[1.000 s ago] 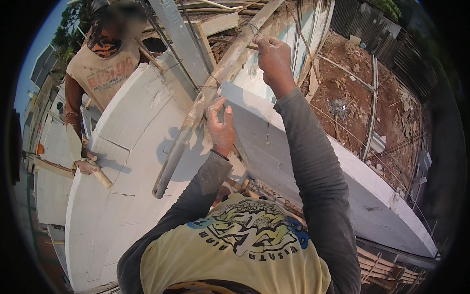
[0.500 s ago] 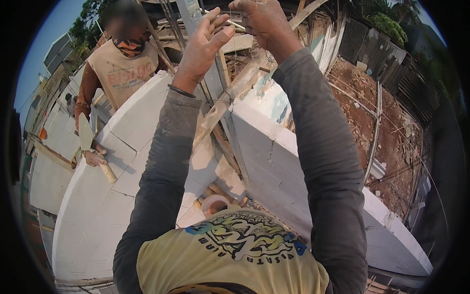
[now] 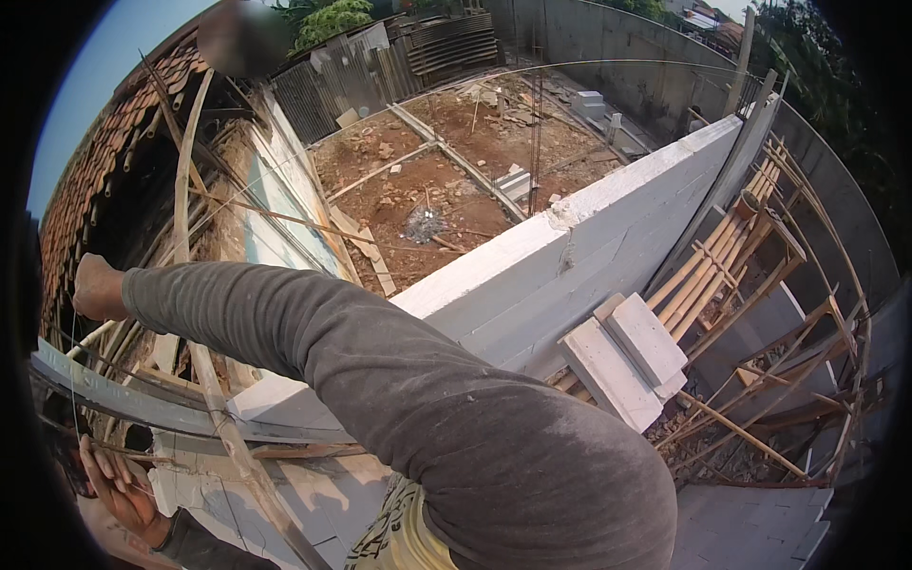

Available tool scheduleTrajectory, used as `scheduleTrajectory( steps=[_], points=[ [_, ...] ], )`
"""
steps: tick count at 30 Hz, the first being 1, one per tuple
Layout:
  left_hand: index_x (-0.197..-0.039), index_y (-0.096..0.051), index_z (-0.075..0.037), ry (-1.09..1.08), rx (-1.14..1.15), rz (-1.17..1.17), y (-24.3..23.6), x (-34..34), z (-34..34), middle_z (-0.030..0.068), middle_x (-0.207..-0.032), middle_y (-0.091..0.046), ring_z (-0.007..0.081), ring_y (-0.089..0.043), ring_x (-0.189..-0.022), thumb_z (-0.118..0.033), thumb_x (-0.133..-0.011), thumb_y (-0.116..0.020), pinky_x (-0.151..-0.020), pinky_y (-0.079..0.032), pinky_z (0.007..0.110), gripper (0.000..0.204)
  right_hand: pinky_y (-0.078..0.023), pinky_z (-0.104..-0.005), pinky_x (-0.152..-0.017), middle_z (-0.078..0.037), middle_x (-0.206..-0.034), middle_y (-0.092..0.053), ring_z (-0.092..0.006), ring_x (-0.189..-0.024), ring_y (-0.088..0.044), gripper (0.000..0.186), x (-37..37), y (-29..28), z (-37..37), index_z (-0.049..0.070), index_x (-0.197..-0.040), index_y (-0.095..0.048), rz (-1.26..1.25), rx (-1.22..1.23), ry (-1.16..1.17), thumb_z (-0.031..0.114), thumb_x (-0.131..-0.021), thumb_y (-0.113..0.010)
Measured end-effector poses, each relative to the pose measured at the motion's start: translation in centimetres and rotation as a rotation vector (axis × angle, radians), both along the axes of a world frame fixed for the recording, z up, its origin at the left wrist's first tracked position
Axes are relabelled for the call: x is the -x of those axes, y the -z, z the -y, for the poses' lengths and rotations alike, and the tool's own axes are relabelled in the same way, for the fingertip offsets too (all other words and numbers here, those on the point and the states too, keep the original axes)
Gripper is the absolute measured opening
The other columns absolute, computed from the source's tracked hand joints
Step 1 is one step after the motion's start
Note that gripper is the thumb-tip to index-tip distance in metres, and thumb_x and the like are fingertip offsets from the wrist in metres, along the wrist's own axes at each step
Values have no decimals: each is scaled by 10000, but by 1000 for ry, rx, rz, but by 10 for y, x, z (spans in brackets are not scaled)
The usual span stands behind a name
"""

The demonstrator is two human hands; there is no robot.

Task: The person aligns metal tracks on top of a concrete block wall and secures them with wire while another person assists.

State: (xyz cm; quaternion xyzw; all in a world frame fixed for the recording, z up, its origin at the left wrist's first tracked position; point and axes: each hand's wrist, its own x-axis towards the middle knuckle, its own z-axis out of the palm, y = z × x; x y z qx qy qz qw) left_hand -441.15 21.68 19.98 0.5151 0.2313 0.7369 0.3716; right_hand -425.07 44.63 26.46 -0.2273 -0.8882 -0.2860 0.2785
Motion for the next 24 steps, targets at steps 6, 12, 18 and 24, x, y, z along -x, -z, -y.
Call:
scheduleTrajectory(
  steps=[6,12,18,24],
  points=[
    [-1270,-508,60,-502,95,-718,2,-29,21,62,-903,-577,93,-465,-624,-375,-973,-493,-559,-456,219,526,-445,-360,-551,-84,-697,-633,-197,-654,-614,83,1,54,24,23,-780,-675,-585,553,-418,104,-781,-690],
    [-1161,-516,-5,-133,300,-441,42,-56,-38,-31,-736,-429,37,-383,-572,-264,-995,-492,-520,-371,170,309,-473,-394,-569,-192,-681,-609,-237,-626,-592,174,19,129,-66,-90,-765,-625,-780,1035,-557,82,-777,-651],
    [-1080,-611,40,-227,364,-855,62,-87,-32,-3,-734,-514,61,-452,-619,-251,-993,-508,-599,-378,204,321,-495,-398,-605,-237,-803,-642,-291,-724,-636,217,40,153,-52,-63,-831,-666,-576,949,-599,143,-769,-685],
    [-1057,-670,16,-257,284,-912,69,-135,-89,20,-810,-596,105,-510,-782,-263,-962,-553,-750,-399,264,317,-490,-402,-748,-116,-903,-667,-319,-823,-659,211,12,163,-141,128,-950,-718,-559,717,-243,151,-741,-728]
  ],
)
